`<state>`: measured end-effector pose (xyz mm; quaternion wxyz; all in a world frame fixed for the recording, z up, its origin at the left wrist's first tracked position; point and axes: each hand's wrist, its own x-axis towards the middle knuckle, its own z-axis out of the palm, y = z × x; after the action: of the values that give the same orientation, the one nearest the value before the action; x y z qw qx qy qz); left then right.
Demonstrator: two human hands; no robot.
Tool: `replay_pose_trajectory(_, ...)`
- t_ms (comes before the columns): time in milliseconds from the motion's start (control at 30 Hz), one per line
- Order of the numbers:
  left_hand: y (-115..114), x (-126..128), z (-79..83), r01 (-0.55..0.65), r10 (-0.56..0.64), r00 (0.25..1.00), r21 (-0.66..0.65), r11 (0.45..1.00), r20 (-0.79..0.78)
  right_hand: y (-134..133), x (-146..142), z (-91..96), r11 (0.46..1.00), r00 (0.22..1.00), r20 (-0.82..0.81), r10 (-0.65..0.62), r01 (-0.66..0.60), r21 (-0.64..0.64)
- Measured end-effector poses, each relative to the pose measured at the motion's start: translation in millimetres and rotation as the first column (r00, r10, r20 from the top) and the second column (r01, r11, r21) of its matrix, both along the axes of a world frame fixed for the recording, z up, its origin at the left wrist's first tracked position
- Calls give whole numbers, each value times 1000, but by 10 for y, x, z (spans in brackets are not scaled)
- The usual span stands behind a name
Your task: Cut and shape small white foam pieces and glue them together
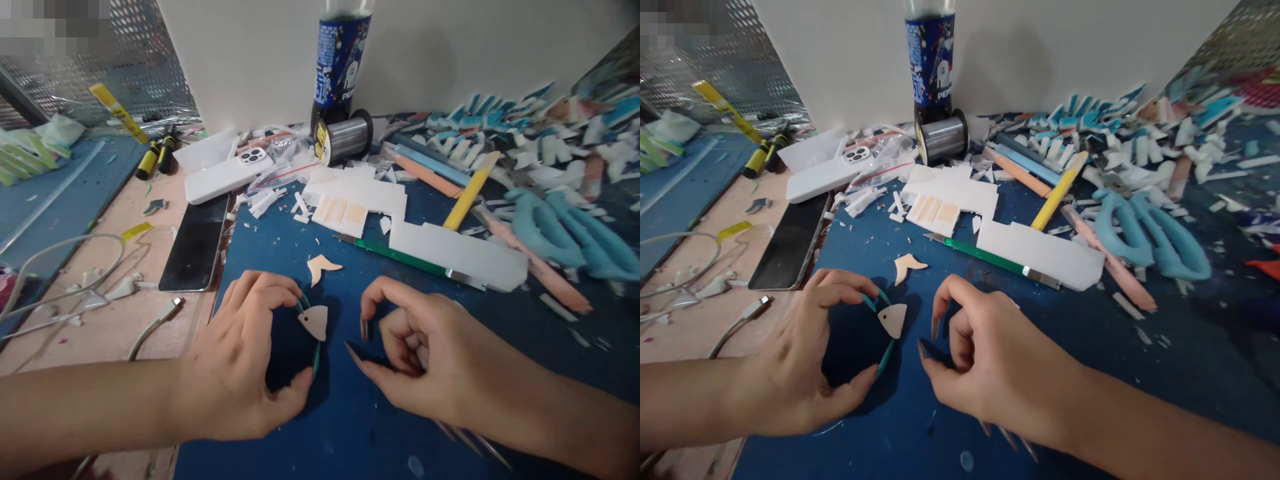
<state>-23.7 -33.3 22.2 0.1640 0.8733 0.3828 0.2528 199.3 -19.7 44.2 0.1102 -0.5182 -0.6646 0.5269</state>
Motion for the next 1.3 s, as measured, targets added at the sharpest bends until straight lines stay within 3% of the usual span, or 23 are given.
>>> replay_pose_trajectory(400,11,3,6,-67,67,998,-71,995,3,135,111,-24,990,1000,-7,-23,24,137)
replay_pose_trajectory(733,25,-4,-8,-96,96,995,-75,993,-10,203,189,-3,988,998,64,15,-24,152)
replay_pose_trajectory(1300,24,-12,-14,-118,116,992,-41,992,-46,132,165,-31,971,997,45,64,-72,229)
